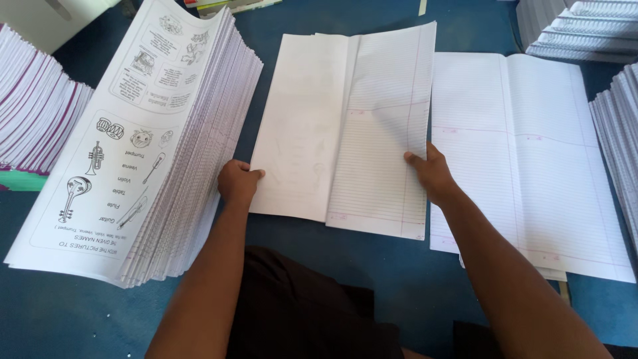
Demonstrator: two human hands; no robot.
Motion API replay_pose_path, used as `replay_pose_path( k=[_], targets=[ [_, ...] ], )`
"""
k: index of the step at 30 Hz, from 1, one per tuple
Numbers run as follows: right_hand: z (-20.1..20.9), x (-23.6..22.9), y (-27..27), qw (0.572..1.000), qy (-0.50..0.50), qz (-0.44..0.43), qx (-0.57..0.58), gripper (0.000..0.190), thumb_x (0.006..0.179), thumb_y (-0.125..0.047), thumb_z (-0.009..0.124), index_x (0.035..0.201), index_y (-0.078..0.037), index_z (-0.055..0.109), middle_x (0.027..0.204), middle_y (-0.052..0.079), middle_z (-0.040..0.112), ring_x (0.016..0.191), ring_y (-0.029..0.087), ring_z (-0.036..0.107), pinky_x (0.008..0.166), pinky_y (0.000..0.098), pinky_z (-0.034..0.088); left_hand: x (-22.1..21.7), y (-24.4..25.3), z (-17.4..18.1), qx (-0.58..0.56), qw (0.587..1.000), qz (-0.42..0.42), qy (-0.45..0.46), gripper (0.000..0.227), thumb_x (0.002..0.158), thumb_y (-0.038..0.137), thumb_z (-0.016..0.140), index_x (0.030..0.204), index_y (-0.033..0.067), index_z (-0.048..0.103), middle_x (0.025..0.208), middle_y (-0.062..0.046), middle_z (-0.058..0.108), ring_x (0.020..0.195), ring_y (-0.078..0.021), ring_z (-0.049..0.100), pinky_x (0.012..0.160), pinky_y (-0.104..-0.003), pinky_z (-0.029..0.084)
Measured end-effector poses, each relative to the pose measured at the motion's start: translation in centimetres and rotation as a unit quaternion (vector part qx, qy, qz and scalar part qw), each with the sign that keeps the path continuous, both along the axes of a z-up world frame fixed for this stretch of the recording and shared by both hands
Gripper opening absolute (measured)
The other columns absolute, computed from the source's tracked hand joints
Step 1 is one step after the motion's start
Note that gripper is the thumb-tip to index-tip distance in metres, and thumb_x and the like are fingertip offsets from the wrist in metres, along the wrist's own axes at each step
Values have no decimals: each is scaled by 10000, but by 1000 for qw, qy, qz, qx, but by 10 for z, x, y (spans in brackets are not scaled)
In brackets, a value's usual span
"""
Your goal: The person inserts printed sheets into lined notebook covers, then places the assembled units into a growing stack on the left. The person repeats this process multiple times, handling printed sheets and notebook covers by hand.
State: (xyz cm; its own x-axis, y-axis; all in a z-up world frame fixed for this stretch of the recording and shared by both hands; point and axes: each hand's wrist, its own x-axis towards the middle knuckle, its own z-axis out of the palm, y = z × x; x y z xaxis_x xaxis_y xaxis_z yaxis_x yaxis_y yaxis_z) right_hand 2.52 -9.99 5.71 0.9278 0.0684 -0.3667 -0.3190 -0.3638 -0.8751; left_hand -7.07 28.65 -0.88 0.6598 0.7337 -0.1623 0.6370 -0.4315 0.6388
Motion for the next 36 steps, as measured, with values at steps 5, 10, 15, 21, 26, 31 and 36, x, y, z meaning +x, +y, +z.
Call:
replay_pose_path(
  k=[5, 10, 15, 21, 26, 31, 36],
  targets=[
    [-6, -1, -1, 1000, 12, -5, -11, 591, 1002, -216, 553, 1515, 0, 356, 1232, 276, 645, 1029, 341, 697, 912, 431, 587, 3, 8, -11, -38, 998, 33, -35, 440, 685, 150, 920, 1054, 35, 708, 1034, -150, 738, 939, -274, 720, 835, -381, 568],
    [-18, 3, -4, 1000, 8, -1, 9, 603, 991, -222, 567, 1510, 9, 365, 1269, 262, 638, 1078, 319, 685, 925, 415, 580, 6, 7, -14, -63, 996, 44, -50, 357, 697, 113, 887, 1015, 46, 739, 998, -121, 771, 913, -247, 742, 826, -361, 579],
    [-23, 2, -6, 999, 29, -13, 16, 606, 997, -228, 565, 1505, 27, 357, 1279, 274, 623, 1091, 327, 681, 934, 430, 583, 0, 0, 3, 4, 999, 14, -43, 276, 706, 132, 897, 944, 59, 778, 913, -118, 769, 838, -249, 742, 808, -375, 579],
    [-21, 1, -6, 999, 30, -5, 15, 620, 999, -238, 564, 1517, 16, 336, 1305, 276, 606, 1116, 330, 668, 944, 428, 573, -6, -12, 26, 7, 1000, 14, -24, 172, 786, 146, 841, 925, 66, 778, 908, -106, 769, 820, -249, 750, 770, -380, 595],
    [-17, 0, -4, 999, 42, -10, 5, 614, 997, -250, 570, 1503, 25, 357, 1305, 270, 612, 1116, 328, 672, 943, 423, 580, -9, -13, 27, 60, 996, -16, -68, 137, 807, 151, 830, 876, 44, 779, 887, -111, 771, 824, -271, 739, 804, -397, 563],
    [-15, -1, -4, 999, 37, -5, 7, 612, 1003, -254, 566, 1495, 40, 352, 1284, 273, 614, 1103, 326, 675, 943, 418, 579, -8, -13, 22, 76, 993, -23, -83, 140, 808, 155, 818, 900, 55, 785, 913, -120, 765, 847, -291, 736, 820, -408, 564],
    [-17, -1, -6, 999, 31, 0, 22, 600, 1002, -249, 559, 1492, 40, 368, 1277, 279, 620, 1094, 326, 680, 939, 418, 579, -8, -13, 25, 62, 996, -18, -65, 166, 805, 164, 821, 920, 51, 780, 905, -143, 769, 861, -301, 743, 846, -411, 567]
  ],
)
